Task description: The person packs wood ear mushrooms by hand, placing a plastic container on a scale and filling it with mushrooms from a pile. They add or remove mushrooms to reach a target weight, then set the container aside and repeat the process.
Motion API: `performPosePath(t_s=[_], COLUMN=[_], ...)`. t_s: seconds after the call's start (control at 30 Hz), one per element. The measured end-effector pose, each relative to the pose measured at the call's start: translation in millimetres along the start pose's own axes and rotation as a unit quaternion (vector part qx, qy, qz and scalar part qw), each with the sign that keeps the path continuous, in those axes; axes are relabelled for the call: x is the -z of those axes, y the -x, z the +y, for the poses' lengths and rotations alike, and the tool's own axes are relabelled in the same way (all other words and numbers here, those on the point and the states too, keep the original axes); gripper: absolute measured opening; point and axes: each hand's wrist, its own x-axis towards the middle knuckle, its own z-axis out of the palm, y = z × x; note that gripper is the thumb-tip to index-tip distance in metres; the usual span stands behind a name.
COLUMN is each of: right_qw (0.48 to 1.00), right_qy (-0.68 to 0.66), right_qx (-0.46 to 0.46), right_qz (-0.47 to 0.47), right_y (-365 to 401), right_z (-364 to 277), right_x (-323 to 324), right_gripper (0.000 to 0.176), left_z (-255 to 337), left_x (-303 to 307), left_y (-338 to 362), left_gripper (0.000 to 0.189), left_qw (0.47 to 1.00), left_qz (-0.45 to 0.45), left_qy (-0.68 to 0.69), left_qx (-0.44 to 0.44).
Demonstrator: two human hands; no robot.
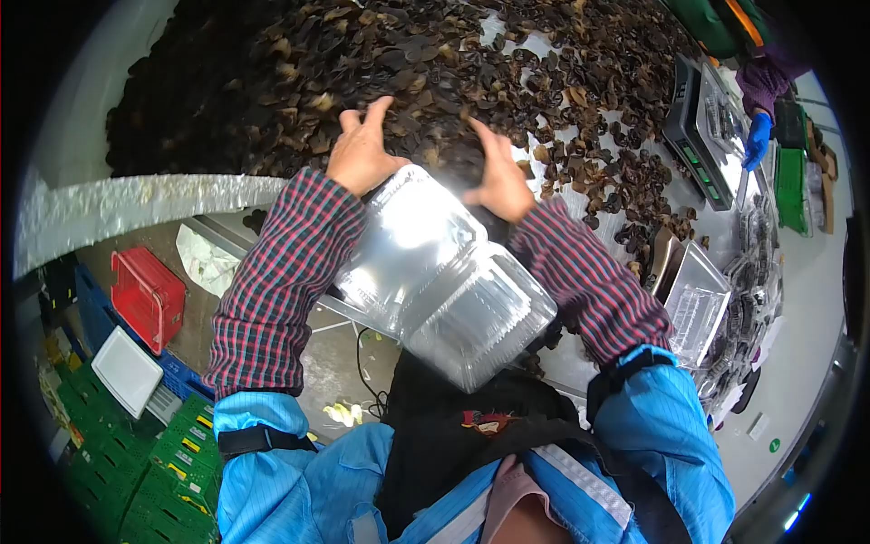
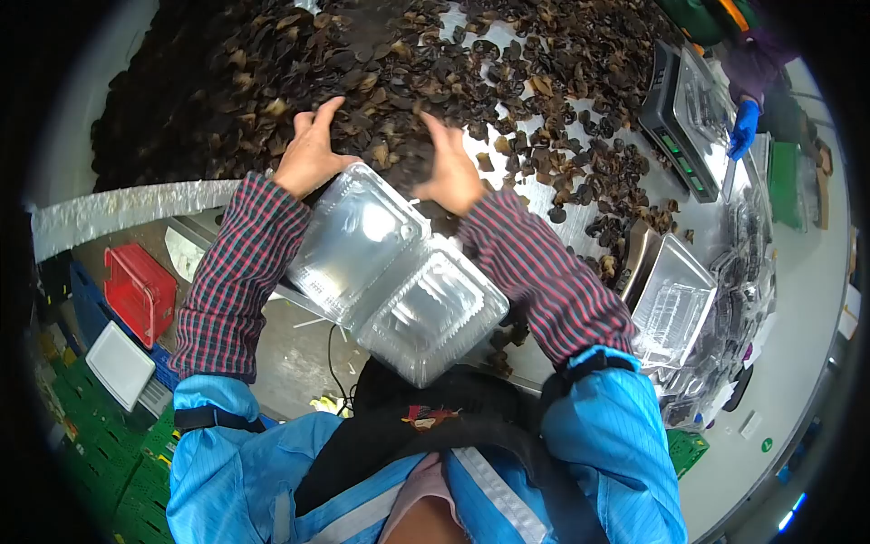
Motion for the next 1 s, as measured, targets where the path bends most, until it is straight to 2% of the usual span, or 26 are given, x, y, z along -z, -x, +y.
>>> performPosePath(t_s=[0.1, 0.13, 0.2, 0.23, 0.3, 0.33, 0.37, 0.4, 0.43, 0.5, 0.53, 0.57, 0.63, 0.77, 0.9, 0.97, 1.0], right_qw=[0.996, 0.996, 0.985, 0.977, 0.981, 0.984, 0.986, 0.978, 0.976, 0.964, 0.961, 0.973, 0.96, 0.943, 0.939, 0.937, 0.928], right_qy=[-0.057, -0.057, -0.168, -0.207, -0.191, -0.159, -0.122, -0.085, -0.055, -0.022, -0.034, -0.037, -0.02, 0.039, 0.066, 0.072, 0.065], right_qx=[0.066, 0.066, 0.033, 0.056, 0.036, 0.062, 0.083, 0.131, 0.134, 0.135, 0.11, 0.027, 0.024, -0.004, -0.029, -0.086, -0.11], right_qz=[0.025, 0.027, 0.012, 0.009, 0.029, 0.051, 0.08, 0.137, 0.165, 0.229, 0.25, 0.226, 0.278, 0.332, 0.336, 0.332, 0.35], right_y=[-41.8, -47.2, -52.1, -53.8, -44.0, -35.4, -26.6, -19.5, -11.6, 13.0, 32.6, 49.5, 81.6, 184.9, 295.5, 343.9, 361.7], right_z=[-8.0, -3.4, 5.4, 11.5, 16.1, 6.3, -3.8, -5.1, -5.1, 0.0, -4.7, -4.9, 14.4, 33.2, 73.0, 96.1, 110.1], right_x=[-19.5, -20.5, -22.5, -17.0, 1.5, 17.9, 34.9, 46.0, 58.9, 82.1, 98.4, 112.1, 134.9, 197.8, 252.3, 269.6, 272.3], right_gripper=[0.097, 0.097, 0.085, 0.078, 0.075, 0.07, 0.066, 0.068, 0.073, 0.073, 0.07, 0.068, 0.068, 0.066, 0.068, 0.069, 0.069], left_z=[17.6, 21.8, 25.9, 32.0, 44.3, 60.1, 77.3, 87.5, 101.4, 137.9, 160.9, 173.5, 211.8, 284.1, 358.0, 388.6, 397.5], left_x=[-11.5, -15.2, -17.1, -17.8, -17.4, -13.6, -8.5, -10.7, -12.1, -18.3, -20.4, -30.4, -49.9, -113.6, -196.8, -234.8, -258.9], left_y=[-14.4, -21.0, -33.0, -34.2, -33.0, -28.8, -22.1, -21.4, -20.0, -11.9, -2.8, 1.0, 17.9, 46.2, 110.4, 145.0, 149.2], left_gripper=[0.106, 0.103, 0.089, 0.083, 0.079, 0.074, 0.074, 0.073, 0.074, 0.073, 0.073, 0.071, 0.071, 0.072, 0.076, 0.075, 0.076], left_qw=[0.996, 0.996, 0.988, 0.983, 0.978, 0.97, 0.972, 0.958, 0.94, 0.932, 0.928, 0.925, 0.92, 0.848, 0.859, 0.878, 0.861], left_qz=[-0.023, -0.035, -0.055, -0.062, -0.047, -0.033, -0.045, -0.019, -0.002, -0.001, -0.024, -0.024, -0.056, -0.048, -0.089, -0.146, -0.159], left_qy=[0.005, -0.011, 0.033, 0.051, 0.041, 0.032, 0.023, 0.022, 0.012, -0.006, -0.002, 0.017, 0.051, 0.033, 0.069, 0.11, 0.127], left_qx=[-0.085, -0.085, -0.141, -0.163, -0.2, -0.239, -0.229, -0.286, -0.341, -0.362, -0.371, -0.38, -0.384, -0.527, -0.5, -0.442, -0.466])
